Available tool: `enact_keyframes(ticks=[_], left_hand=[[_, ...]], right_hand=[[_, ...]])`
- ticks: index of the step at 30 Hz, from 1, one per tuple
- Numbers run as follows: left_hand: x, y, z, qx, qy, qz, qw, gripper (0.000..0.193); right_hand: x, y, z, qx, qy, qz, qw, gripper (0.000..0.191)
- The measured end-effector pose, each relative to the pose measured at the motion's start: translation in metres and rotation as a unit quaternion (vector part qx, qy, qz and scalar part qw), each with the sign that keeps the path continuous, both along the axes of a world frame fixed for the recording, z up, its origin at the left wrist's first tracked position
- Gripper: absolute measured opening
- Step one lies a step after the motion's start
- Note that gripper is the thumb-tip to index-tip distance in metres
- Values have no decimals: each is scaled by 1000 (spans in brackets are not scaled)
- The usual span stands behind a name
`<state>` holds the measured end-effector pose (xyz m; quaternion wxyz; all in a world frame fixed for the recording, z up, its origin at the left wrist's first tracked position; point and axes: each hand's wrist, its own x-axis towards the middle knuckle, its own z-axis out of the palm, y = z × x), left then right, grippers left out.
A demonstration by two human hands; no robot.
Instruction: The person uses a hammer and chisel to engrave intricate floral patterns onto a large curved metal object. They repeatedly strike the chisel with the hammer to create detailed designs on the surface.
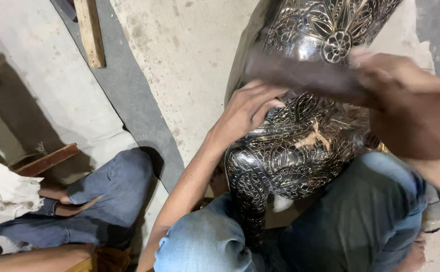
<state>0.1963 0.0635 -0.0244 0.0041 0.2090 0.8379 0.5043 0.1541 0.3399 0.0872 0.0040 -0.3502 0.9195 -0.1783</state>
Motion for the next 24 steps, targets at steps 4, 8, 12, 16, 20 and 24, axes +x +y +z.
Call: enact_keyframes(ticks=[4,8,12,16,20,24], left_hand=[[-3,0,-1,42,-36,-6,998,33],[1,-3,-2,28,-37,-7,999,33],[0,-3,-2,-22,-45,0,999,26],[-4,-4,4,18,-46,-1,999,31],[-5,-7,10,25,-48,-1,999,31],[-3,-2,4,18,-37,15,999,27]], right_hand=[[3,4,-3,31,-45,-11,998,80],[0,16,-17,-53,-11,-38,998,73],[-1,18,-32,-87,-73,-10,993,65],[-4,17,-33,-62,-95,-7,994,55],[-6,21,-20,4,-24,26,999,62],[-8,21,-21,169,40,35,984,84]])
